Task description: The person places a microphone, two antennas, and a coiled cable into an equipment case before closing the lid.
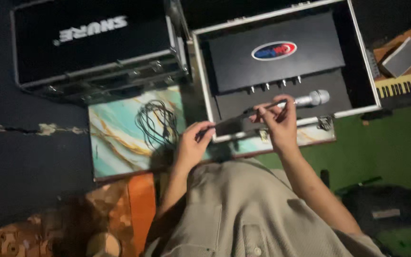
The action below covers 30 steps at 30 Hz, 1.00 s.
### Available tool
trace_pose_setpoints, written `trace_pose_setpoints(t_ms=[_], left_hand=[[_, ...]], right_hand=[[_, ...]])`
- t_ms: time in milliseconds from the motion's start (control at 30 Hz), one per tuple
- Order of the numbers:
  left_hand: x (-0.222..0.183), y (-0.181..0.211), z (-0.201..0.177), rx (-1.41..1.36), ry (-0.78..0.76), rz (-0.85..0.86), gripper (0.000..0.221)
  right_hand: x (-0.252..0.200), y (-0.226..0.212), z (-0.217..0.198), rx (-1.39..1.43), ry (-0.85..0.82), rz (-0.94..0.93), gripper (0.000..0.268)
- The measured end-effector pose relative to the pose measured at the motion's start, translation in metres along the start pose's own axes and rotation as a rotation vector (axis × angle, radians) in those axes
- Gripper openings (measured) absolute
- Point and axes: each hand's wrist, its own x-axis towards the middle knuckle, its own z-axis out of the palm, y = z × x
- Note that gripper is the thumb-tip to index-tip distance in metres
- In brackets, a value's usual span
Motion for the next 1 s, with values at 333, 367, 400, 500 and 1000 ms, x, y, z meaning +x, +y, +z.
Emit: trace_pose_setpoints(t_ms=[333,367,400,500,1000], left_hand=[[0.01,0.03,0.044,0.09,0.044,0.029,0.019],[0.011,0.03,0.045,0.099,0.049,0.027,0.019],[0.01,0.029,0.046,0.11,0.055,0.019,0.019],[0.014,0.023,0.046,0.152,0.087,0.044,0.018],[0.104,-0.038,0.041,0.185,0.206,0.267,0.031]], right_hand=[[0.0,-0.027,-0.065,-0.246,0.096,0.007,0.014],[0.001,-0.026,-0.068,-0.229,0.096,0.005,0.015],[0.0,-0.025,-0.07,-0.21,0.095,0.01,0.015],[-0.005,-0.019,-0.076,-0.204,0.068,0.023,0.014],[-0.002,-0.033,-0.012,-0.978,-0.477,0.264,0.024]])
